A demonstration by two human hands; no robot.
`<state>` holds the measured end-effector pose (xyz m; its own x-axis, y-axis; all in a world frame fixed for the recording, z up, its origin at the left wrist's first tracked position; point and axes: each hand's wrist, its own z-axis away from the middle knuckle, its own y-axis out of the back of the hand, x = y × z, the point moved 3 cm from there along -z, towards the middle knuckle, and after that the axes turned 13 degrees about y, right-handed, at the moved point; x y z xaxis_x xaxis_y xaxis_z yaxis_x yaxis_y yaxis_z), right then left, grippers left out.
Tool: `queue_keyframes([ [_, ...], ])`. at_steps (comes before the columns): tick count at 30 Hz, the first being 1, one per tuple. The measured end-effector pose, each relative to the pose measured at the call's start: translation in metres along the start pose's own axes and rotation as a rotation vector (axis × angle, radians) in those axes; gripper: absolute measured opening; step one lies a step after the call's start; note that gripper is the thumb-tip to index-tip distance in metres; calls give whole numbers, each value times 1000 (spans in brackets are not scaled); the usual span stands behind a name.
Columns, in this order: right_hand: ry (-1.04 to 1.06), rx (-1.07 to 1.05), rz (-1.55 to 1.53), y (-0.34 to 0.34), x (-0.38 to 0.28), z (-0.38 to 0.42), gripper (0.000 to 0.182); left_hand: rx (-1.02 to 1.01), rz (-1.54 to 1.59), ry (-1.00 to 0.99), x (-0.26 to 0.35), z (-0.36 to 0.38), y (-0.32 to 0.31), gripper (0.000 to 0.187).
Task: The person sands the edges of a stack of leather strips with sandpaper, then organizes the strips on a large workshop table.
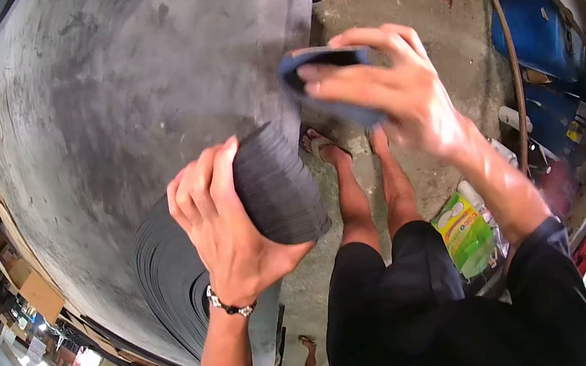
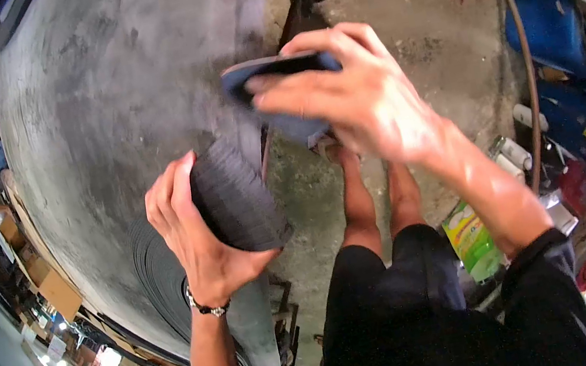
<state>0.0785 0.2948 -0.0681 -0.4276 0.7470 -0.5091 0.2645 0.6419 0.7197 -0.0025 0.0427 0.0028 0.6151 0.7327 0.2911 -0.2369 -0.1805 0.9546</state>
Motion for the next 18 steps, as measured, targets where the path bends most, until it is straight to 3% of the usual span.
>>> queue_keyframes([
  [3,179,122,-29,2,-53,-26,42,-8,-25,16,0,6,-2,122],
  [6,223,84,-147,-14,-36,-12,43,0,-10,-2,0,2,-2,116],
  [8,74,-11,93,-8,-8,-2,41,-11,-27,-8,0,2,-1,126],
  [9,-11,4,70,-6,4,1,39,-30,-25,-1,1,5,2,121],
  [14,113,96,-40,-4,-63,-33,46,-6,-79,21,-4,12,-3,119],
  [16,148,116,-106,-14,-40,-15,43,-11,-12,21,1,5,-2,119],
  [18,40,17,105,-7,-4,-7,36,-26,1,9,0,2,1,119],
])
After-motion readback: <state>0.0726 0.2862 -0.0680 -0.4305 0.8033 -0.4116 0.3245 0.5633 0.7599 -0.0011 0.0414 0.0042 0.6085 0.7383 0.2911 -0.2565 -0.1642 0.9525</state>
